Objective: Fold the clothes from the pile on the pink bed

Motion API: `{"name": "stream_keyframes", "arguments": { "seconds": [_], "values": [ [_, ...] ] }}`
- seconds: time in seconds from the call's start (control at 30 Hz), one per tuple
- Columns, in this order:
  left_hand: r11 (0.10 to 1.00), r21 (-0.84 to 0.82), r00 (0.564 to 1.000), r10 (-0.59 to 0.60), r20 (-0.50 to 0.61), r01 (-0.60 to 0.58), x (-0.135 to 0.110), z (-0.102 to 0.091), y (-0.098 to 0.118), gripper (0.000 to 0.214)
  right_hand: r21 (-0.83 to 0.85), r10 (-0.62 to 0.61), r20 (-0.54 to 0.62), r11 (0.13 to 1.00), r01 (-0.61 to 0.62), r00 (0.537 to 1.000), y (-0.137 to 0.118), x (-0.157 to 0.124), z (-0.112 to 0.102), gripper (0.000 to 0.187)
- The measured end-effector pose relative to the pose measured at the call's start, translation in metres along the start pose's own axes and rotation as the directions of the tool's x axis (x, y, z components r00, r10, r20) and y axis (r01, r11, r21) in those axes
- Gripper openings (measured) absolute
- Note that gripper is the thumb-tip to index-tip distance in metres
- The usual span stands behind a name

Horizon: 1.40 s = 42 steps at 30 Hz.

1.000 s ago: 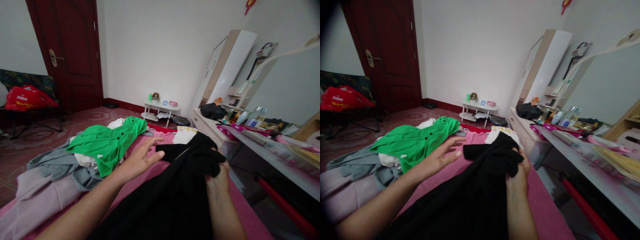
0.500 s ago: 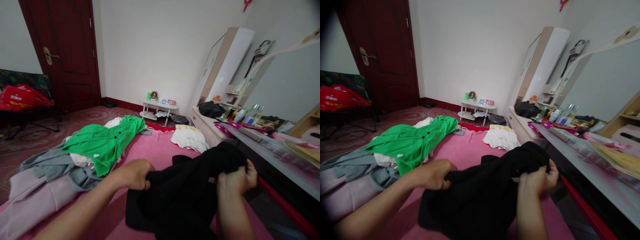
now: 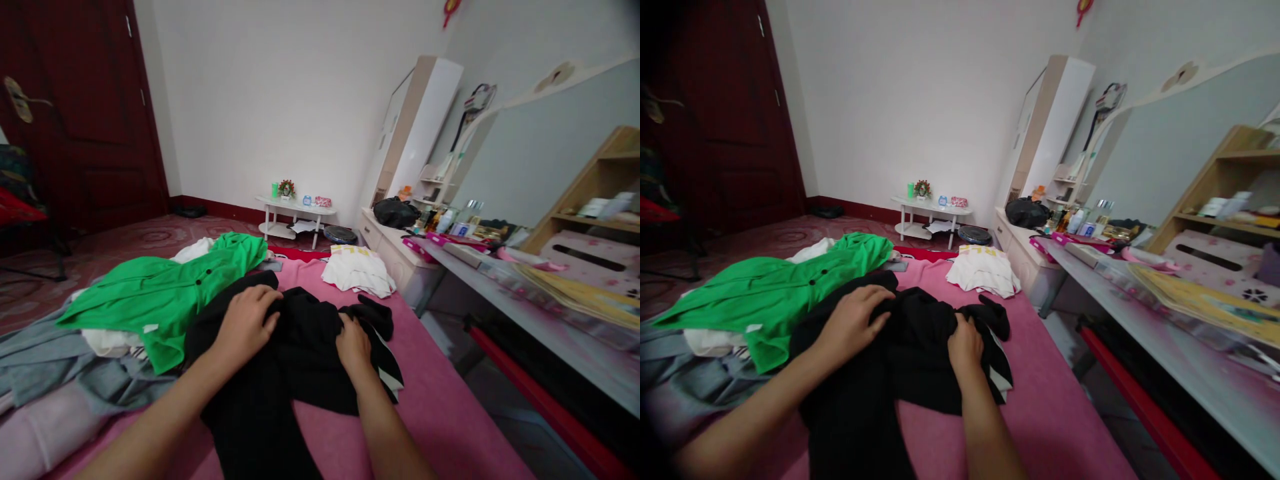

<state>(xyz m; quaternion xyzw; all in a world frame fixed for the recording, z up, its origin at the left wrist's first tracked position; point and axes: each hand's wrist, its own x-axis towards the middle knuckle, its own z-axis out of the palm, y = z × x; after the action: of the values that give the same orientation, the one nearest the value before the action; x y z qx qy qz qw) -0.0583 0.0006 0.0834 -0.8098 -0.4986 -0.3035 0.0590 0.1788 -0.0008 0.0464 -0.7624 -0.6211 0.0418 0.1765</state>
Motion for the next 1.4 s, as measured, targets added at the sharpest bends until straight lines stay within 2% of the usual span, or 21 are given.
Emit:
{"name": "stream_keyframes", "arguments": {
  "seconds": [0.07,0.13,0.23,0.37,0.47,0.53,0.6,0.67,0.7,0.8,0.83,0.9,0.97,1.03,1.1,1.17,1.23,1.3,1.33,1.4],
  "values": [
    [0.998,0.040,0.995,0.049,0.090,-0.053,-0.012,0.029,0.012,0.039,0.103,0.002,0.021,0.995,-0.004,1.000,0.010,0.004,-0.003,0.042],
    [0.994,0.081,0.991,0.068,0.111,-0.078,-0.022,0.051,0.016,0.044,0.170,-0.001,0.029,0.985,-0.004,1.000,0.017,0.007,-0.003,0.041],
    [0.993,0.088,0.992,0.072,0.108,-0.082,-0.031,0.065,0.013,0.045,0.204,0.007,0.014,0.979,-0.009,1.000,0.019,0.008,0.000,0.040],
    [0.997,0.043,0.994,0.067,0.084,-0.071,-0.030,0.062,0.008,0.044,0.218,0.007,-0.012,0.976,-0.004,1.000,0.016,0.006,0.001,0.041],
    [0.995,-0.084,0.997,0.063,0.034,-0.060,-0.028,0.055,0.010,0.036,0.226,0.004,-0.025,0.974,0.002,1.000,0.018,0.005,0.002,0.042],
    [0.966,-0.237,0.993,0.112,0.037,-0.100,-0.029,0.048,0.015,0.033,0.255,-0.012,-0.044,0.967,0.023,0.999,0.021,0.007,0.005,0.042],
    [0.908,-0.383,0.970,0.222,0.098,-0.169,-0.032,0.040,0.024,0.034,0.321,-0.022,-0.065,0.946,0.042,0.998,0.025,0.009,0.009,0.041],
    [0.872,-0.445,0.931,0.315,0.185,-0.206,-0.038,0.036,0.035,0.025,0.442,-0.024,-0.085,0.895,0.059,0.996,0.028,0.013,0.013,0.038],
    [0.871,-0.445,0.915,0.335,0.224,-0.210,-0.040,0.034,0.041,0.028,0.520,-0.024,-0.098,0.851,0.072,0.995,0.030,0.015,0.015,0.035],
    [0.903,-0.389,0.900,0.312,0.305,-0.181,-0.045,0.036,0.056,0.079,0.750,-0.008,-0.069,0.659,0.057,0.998,0.034,0.018,0.014,0.032],
    [0.913,-0.369,0.896,0.301,0.327,-0.173,-0.045,0.037,0.059,0.083,0.807,-0.005,-0.012,0.590,0.013,1.000,0.036,0.018,0.011,0.036],
    [0.932,-0.325,0.883,0.282,0.375,-0.160,-0.043,0.040,0.066,0.064,0.878,-0.036,0.148,0.464,-0.115,0.988,0.038,0.016,0.004,0.052],
    [0.951,-0.271,0.874,0.253,0.416,-0.147,-0.040,0.044,0.071,0.040,0.903,-0.108,0.264,0.378,-0.206,0.959,0.038,0.012,-0.005,0.073],
    [0.963,-0.232,0.874,0.229,0.429,-0.139,-0.037,0.047,0.074,0.030,0.906,-0.157,0.271,0.375,-0.197,0.950,0.034,0.006,-0.011,0.081],
    [0.964,-0.223,0.878,0.231,0.420,-0.147,-0.035,0.047,0.076,0.028,0.886,-0.167,0.224,0.445,-0.130,0.960,0.027,0.001,-0.014,0.065],
    [0.954,-0.240,0.867,0.268,0.420,-0.179,-0.035,0.038,0.076,0.025,0.855,-0.138,0.169,0.512,-0.076,0.976,0.019,-0.001,-0.016,0.036],
    [0.932,-0.273,0.832,0.341,0.438,-0.238,-0.035,0.016,0.076,0.018,0.845,-0.055,0.111,0.531,-0.065,0.992,0.017,0.001,-0.021,0.019],
    [0.897,-0.324,0.776,0.428,0.463,-0.301,-0.036,-0.020,0.075,0.010,0.858,0.092,0.004,0.512,-0.051,0.996,0.023,0.008,-0.032,0.019],
    [0.878,-0.354,0.744,0.466,0.479,-0.321,-0.039,-0.042,0.073,0.007,0.867,0.173,-0.063,0.498,-0.032,0.983,0.030,0.012,-0.040,0.022],
    [0.854,-0.420,0.682,0.506,0.528,-0.309,-0.048,-0.083,0.065,0.006,0.884,0.331,-0.204,0.467,0.028,0.921,0.049,0.021,-0.059,0.032]
  ]
}}
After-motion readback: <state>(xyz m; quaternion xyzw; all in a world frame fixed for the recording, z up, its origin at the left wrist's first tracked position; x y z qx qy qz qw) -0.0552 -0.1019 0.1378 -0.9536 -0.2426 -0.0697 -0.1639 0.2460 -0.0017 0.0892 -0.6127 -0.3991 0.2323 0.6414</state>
